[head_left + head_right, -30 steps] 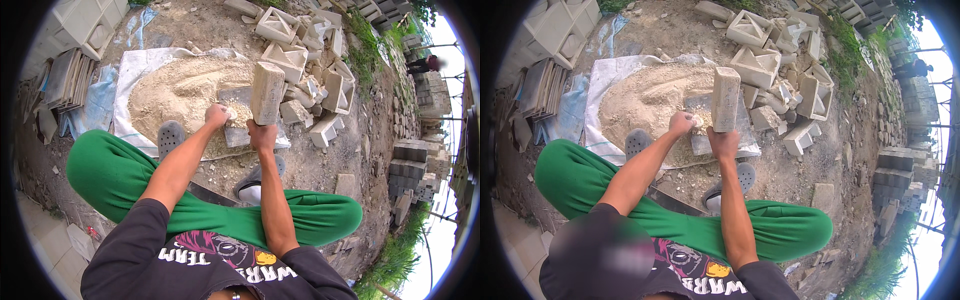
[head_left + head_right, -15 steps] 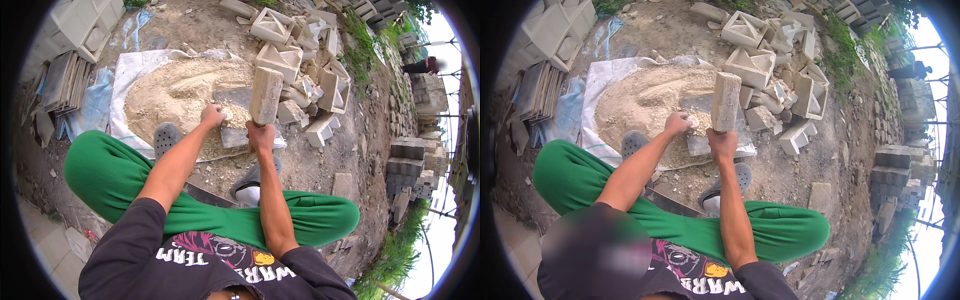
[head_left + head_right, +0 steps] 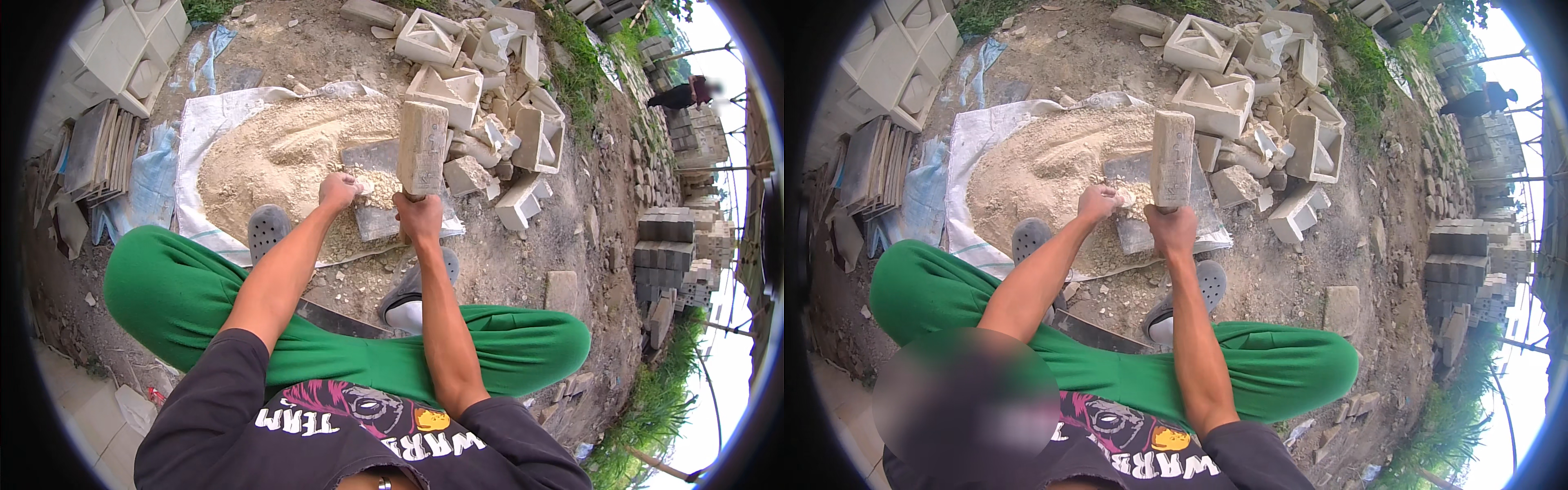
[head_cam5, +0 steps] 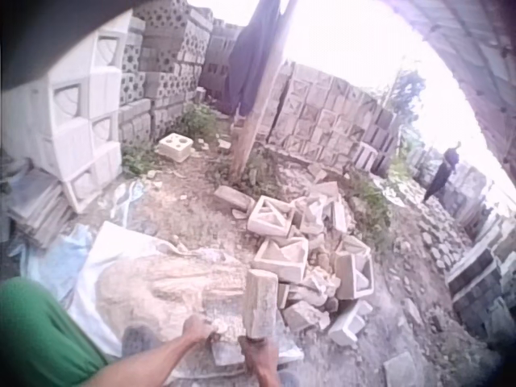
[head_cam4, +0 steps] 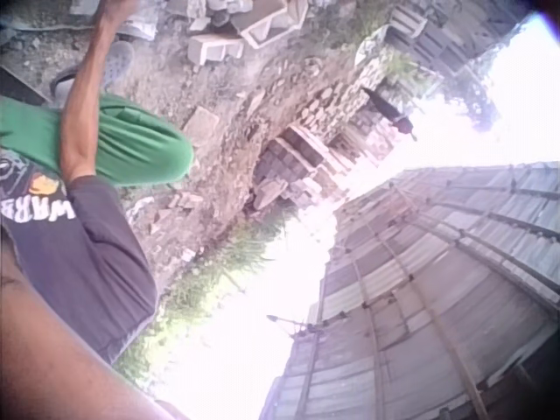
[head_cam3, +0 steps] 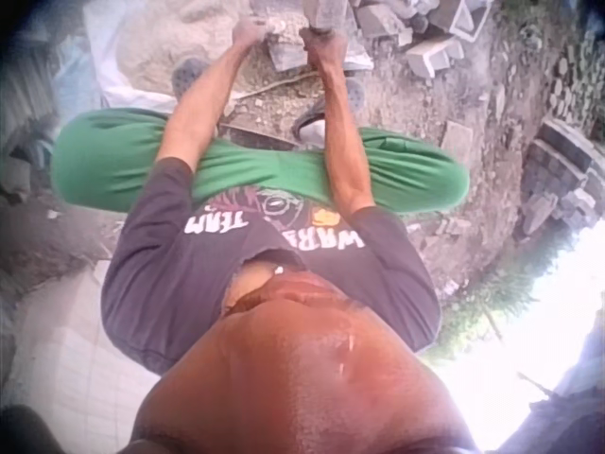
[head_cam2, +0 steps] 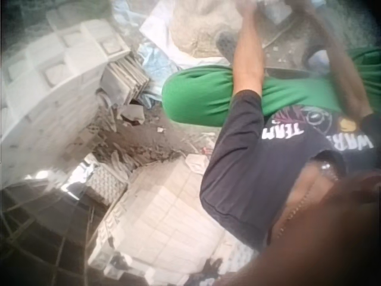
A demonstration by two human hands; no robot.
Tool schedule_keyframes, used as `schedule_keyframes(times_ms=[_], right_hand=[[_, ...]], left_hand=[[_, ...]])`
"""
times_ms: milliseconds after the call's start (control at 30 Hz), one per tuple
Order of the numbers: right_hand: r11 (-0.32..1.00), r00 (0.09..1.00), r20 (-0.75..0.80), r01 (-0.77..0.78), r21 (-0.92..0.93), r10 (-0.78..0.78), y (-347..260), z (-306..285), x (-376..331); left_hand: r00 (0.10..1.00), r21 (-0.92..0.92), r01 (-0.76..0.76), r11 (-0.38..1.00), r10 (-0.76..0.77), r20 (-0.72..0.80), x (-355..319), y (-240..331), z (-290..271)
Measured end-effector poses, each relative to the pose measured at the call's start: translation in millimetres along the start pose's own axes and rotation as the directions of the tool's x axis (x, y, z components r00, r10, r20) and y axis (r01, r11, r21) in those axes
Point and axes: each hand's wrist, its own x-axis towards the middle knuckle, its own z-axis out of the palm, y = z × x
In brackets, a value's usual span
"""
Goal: The person sits on the ground and repeatedly strikes a small stone with a hammer to break it into smaller pieces. The person handles the stone fragments by hand, picking them up and placing them aside.
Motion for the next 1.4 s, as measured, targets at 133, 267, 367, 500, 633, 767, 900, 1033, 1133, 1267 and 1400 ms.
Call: schedule_keyframes(times_ms=[133,267,367,500,633,767,900,1033,1133,1267,1400], right_hand=[[0.997,0.997,-0.006,0.073,-0.028,-0.074,40.3,19.0,-0.2],[0.918,0.962,0.118,-0.191,-0.347,0.245,83.7,34.2,-4.5],[0.929,0.912,0.203,-0.322,-0.183,0.356,35.4,6.4,-6.2],[0.987,0.983,0.095,-0.158,-0.020,0.159,8.3,-3.8,-0.9],[0.997,0.996,-0.071,-0.049,-0.052,0.046,39.0,16.7,-3.5],[0.916,0.951,0.077,-0.263,-0.305,0.299,99.4,34.9,-8.9],[0.903,0.907,0.201,-0.302,-0.305,0.371,70.3,20.0,3.4],[0.990,0.990,0.019,-0.136,-0.048,0.137,43.5,14.4,-1.6],[0.978,0.977,0.083,-0.188,-0.089,0.195,21.3,6.8,-1.3],[0.959,0.976,0.047,-0.197,-0.206,0.210,68.0,25.4,-3.1],[0.906,0.935,0.141,-0.264,-0.330,0.324,83.5,18.6,8.4]], left_hand=[[0.994,-0.022,0.075,0.997,-0.073,0.079,-8.7,17.9,-4.5],[0.997,0.039,0.043,0.998,-0.046,0.070,3.5,12.6,-0.9],[0.995,-0.019,0.085,0.996,-0.084,0.049,10.1,-0.6,-3.2],[0.998,-0.014,0.058,0.998,-0.057,0.025,8.3,-3.2,6.0],[0.996,-0.023,0.081,0.996,-0.080,0.043,6.3,-1.2,4.3],[0.999,0.014,0.044,0.999,-0.044,0.031,-0.1,12.8,7.4],[0.996,0.128,-0.023,0.991,0.033,-0.079,-5.1,7.7,5.4],[0.998,0.126,-0.031,0.992,0.038,-0.058,-14.0,14.3,4.3],[0.994,0.140,-0.077,0.987,0.088,-0.073,-11.9,15.0,3.7],[0.995,0.156,-0.092,0.983,0.098,-0.031,-12.8,25.2,8.2],[0.976,0.212,-0.215,0.953,0.219,0.005,-16.7,26.9,14.0]])
